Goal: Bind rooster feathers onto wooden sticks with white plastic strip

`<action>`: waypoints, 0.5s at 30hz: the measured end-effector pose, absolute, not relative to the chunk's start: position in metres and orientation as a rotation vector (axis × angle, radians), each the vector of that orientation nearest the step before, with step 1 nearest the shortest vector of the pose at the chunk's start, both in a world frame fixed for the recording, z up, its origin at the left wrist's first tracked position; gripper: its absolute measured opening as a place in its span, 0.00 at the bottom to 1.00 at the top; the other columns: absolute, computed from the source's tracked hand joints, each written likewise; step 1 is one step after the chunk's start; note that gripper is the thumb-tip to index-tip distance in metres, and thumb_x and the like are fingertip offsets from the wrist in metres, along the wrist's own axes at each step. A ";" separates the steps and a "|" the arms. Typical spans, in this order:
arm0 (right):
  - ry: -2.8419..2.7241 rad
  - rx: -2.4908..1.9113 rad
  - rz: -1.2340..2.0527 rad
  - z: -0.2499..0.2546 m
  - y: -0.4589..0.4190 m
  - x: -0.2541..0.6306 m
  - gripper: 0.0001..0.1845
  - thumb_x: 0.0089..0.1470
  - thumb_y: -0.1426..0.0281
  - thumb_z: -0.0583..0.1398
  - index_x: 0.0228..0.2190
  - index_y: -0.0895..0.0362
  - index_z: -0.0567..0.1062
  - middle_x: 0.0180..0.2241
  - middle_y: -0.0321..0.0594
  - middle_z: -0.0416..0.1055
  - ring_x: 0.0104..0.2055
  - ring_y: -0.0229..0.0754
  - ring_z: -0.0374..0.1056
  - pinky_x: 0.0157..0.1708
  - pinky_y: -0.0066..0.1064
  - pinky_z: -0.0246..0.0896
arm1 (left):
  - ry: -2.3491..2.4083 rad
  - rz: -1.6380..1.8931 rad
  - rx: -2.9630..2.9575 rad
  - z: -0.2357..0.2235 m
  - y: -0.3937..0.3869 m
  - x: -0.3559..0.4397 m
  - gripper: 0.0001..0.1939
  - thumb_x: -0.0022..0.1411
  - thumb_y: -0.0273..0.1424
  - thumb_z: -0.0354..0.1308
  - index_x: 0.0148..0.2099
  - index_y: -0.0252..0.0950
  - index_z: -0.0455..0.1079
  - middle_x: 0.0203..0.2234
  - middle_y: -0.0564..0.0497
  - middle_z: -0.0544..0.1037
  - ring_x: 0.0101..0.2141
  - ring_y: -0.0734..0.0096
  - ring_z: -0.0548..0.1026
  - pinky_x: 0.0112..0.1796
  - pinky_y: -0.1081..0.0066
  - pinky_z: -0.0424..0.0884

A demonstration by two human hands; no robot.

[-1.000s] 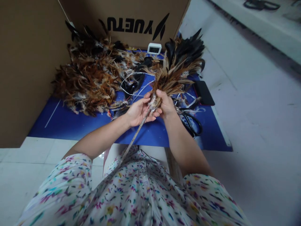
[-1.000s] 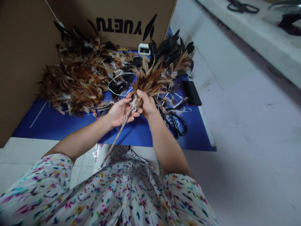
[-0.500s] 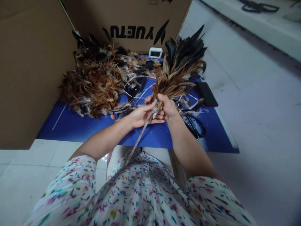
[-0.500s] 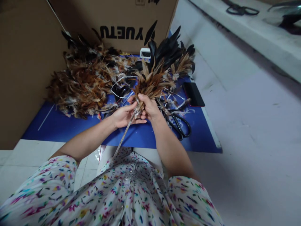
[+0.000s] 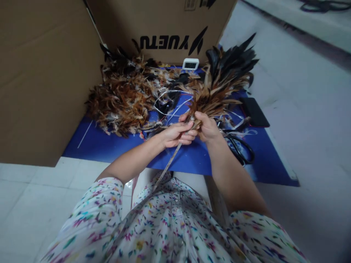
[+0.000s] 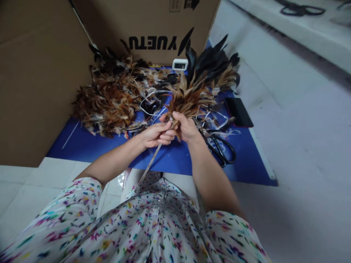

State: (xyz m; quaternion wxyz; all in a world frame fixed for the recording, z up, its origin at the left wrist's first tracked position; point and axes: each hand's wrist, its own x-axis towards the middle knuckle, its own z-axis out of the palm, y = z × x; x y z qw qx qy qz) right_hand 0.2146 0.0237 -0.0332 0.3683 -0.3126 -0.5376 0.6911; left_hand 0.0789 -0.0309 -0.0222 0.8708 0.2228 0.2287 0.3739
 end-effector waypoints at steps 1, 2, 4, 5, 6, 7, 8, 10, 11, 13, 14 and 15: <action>-1.374 -0.813 1.762 -0.034 0.024 0.214 0.21 0.45 0.49 0.61 0.27 0.54 0.77 0.14 0.33 0.60 0.19 0.37 0.60 0.22 0.30 0.61 | 0.476 0.786 0.456 -0.022 -0.031 0.080 0.14 0.71 0.29 0.46 0.34 0.30 0.67 0.19 0.58 0.58 0.14 0.86 0.56 0.14 0.85 0.52; -1.367 -0.823 1.755 -0.035 0.024 0.213 0.20 0.45 0.49 0.61 0.27 0.54 0.77 0.15 0.33 0.61 0.20 0.38 0.61 0.23 0.31 0.62 | 0.483 0.790 0.450 -0.022 -0.031 0.080 0.13 0.71 0.29 0.46 0.34 0.31 0.67 0.19 0.59 0.57 0.14 0.86 0.55 0.14 0.85 0.51; -1.348 -0.844 1.761 -0.036 0.023 0.210 0.20 0.45 0.49 0.61 0.26 0.54 0.77 0.15 0.35 0.63 0.22 0.40 0.64 0.23 0.32 0.64 | 0.502 0.791 0.437 -0.022 -0.031 0.081 0.13 0.70 0.30 0.47 0.33 0.32 0.65 0.19 0.59 0.55 0.14 0.86 0.54 0.14 0.85 0.50; -1.336 -0.854 1.764 -0.036 0.023 0.209 0.20 0.45 0.49 0.61 0.26 0.54 0.77 0.17 0.36 0.65 0.24 0.42 0.67 0.24 0.32 0.65 | 0.509 0.794 0.430 -0.023 -0.030 0.081 0.13 0.70 0.30 0.48 0.32 0.32 0.64 0.20 0.59 0.55 0.14 0.86 0.54 0.13 0.85 0.49; -1.319 -0.861 1.760 -0.036 0.023 0.207 0.20 0.45 0.50 0.61 0.27 0.54 0.76 0.19 0.37 0.68 0.26 0.43 0.69 0.25 0.33 0.66 | 0.510 0.803 0.426 -0.023 -0.030 0.081 0.13 0.70 0.30 0.48 0.32 0.33 0.63 0.20 0.59 0.54 0.14 0.86 0.53 0.13 0.86 0.49; -1.294 -0.864 1.738 -0.036 0.024 0.206 0.20 0.44 0.50 0.62 0.27 0.54 0.76 0.22 0.39 0.71 0.29 0.45 0.71 0.27 0.34 0.68 | 0.508 0.812 0.423 -0.024 -0.029 0.080 0.13 0.70 0.30 0.48 0.31 0.33 0.61 0.20 0.59 0.54 0.14 0.86 0.53 0.13 0.86 0.48; -1.266 -0.858 1.694 -0.036 0.026 0.206 0.20 0.44 0.50 0.62 0.28 0.54 0.76 0.26 0.40 0.74 0.33 0.46 0.73 0.29 0.35 0.69 | 0.503 0.821 0.419 -0.025 -0.028 0.080 0.13 0.70 0.29 0.48 0.30 0.34 0.60 0.20 0.59 0.54 0.14 0.86 0.53 0.13 0.86 0.48; -1.201 -0.851 1.536 -0.036 0.029 0.208 0.18 0.44 0.52 0.63 0.32 0.53 0.75 0.33 0.43 0.76 0.38 0.47 0.74 0.34 0.37 0.70 | 0.495 0.836 0.405 -0.026 -0.026 0.079 0.13 0.69 0.29 0.50 0.29 0.35 0.58 0.20 0.59 0.54 0.14 0.86 0.52 0.13 0.86 0.48; -1.159 -0.885 1.406 -0.035 0.029 0.211 0.17 0.45 0.54 0.63 0.32 0.52 0.74 0.36 0.43 0.76 0.40 0.47 0.73 0.37 0.37 0.70 | 0.493 0.842 0.395 -0.028 -0.025 0.079 0.13 0.69 0.28 0.51 0.29 0.35 0.57 0.20 0.60 0.54 0.14 0.86 0.52 0.13 0.86 0.48; -1.125 -1.017 1.058 -0.031 0.027 0.216 0.13 0.45 0.60 0.65 0.33 0.50 0.74 0.38 0.42 0.75 0.42 0.47 0.73 0.43 0.39 0.69 | 0.499 0.861 0.372 -0.031 -0.021 0.077 0.13 0.68 0.28 0.53 0.29 0.35 0.58 0.19 0.60 0.53 0.14 0.86 0.51 0.13 0.85 0.47; -1.140 -1.086 0.858 -0.027 0.023 0.219 0.12 0.45 0.62 0.66 0.34 0.48 0.73 0.39 0.41 0.74 0.43 0.47 0.72 0.46 0.40 0.68 | 0.502 0.874 0.363 -0.032 -0.019 0.077 0.13 0.68 0.28 0.53 0.29 0.35 0.58 0.19 0.61 0.52 0.14 0.86 0.51 0.13 0.85 0.47; -1.191 -1.128 0.677 -0.022 0.018 0.220 0.14 0.45 0.64 0.66 0.36 0.46 0.73 0.41 0.40 0.74 0.46 0.48 0.71 0.48 0.41 0.66 | 0.502 0.887 0.358 -0.034 -0.018 0.076 0.13 0.68 0.28 0.52 0.29 0.35 0.58 0.19 0.61 0.51 0.14 0.86 0.51 0.13 0.85 0.47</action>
